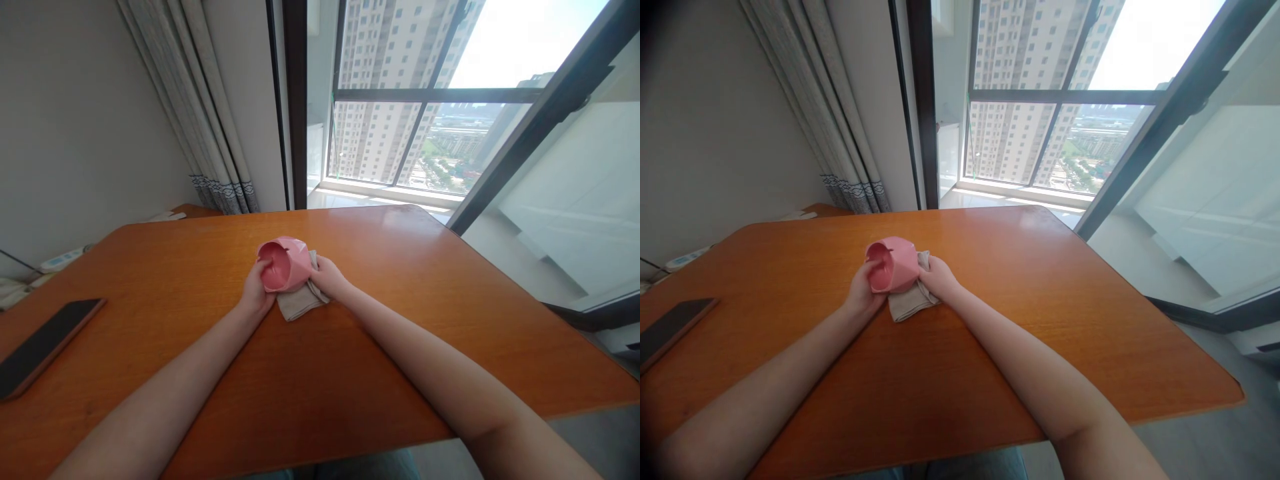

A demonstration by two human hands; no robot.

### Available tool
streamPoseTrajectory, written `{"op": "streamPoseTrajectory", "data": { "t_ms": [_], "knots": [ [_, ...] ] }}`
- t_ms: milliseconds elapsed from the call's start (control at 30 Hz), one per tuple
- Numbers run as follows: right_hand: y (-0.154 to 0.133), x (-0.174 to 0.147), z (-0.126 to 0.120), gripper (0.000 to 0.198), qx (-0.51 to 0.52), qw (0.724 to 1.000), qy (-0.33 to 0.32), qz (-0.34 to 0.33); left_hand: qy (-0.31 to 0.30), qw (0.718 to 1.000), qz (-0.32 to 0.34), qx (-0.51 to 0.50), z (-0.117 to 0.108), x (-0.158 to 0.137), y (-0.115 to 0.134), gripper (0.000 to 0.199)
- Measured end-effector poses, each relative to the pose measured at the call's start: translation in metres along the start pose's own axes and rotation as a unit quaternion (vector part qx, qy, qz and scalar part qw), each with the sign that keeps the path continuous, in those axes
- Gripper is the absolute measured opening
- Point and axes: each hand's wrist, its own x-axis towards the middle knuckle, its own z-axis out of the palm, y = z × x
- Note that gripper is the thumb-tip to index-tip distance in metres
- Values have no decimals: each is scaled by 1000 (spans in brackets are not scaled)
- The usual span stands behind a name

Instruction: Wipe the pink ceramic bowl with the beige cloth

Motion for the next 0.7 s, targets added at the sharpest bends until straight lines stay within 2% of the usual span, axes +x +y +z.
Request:
{"op": "streamPoseTrajectory", "data": {
  "t_ms": [100,133,167,300,367,467,567,700],
  "knots": [
    [-3,1,-6,46,19,982,182,-36,-28,999,-21,18,-1,-2,-5,22],
    [-6,0,-7,48,37,974,215,-54,-39,999,-23,23,-1,-2,-6,23],
    [-11,-1,-9,47,55,972,216,-76,-52,998,-21,28,-1,-3,-8,24],
    [-27,-10,-9,48,38,982,64,-175,-95,995,-15,39,-1,-4,-7,27],
    [-29,-13,-6,54,6,982,34,-186,-99,994,-16,44,0,-4,-6,27],
    [-24,-10,-2,52,27,990,38,-131,-108,992,-16,63,1,-6,-6,28],
    [-14,2,-7,44,115,991,55,-35,-140,986,-32,79,1,-6,-8,30],
    [5,24,-40,35,249,959,103,92,-180,968,-51,166,-3,-4,-11,34]
  ]
}}
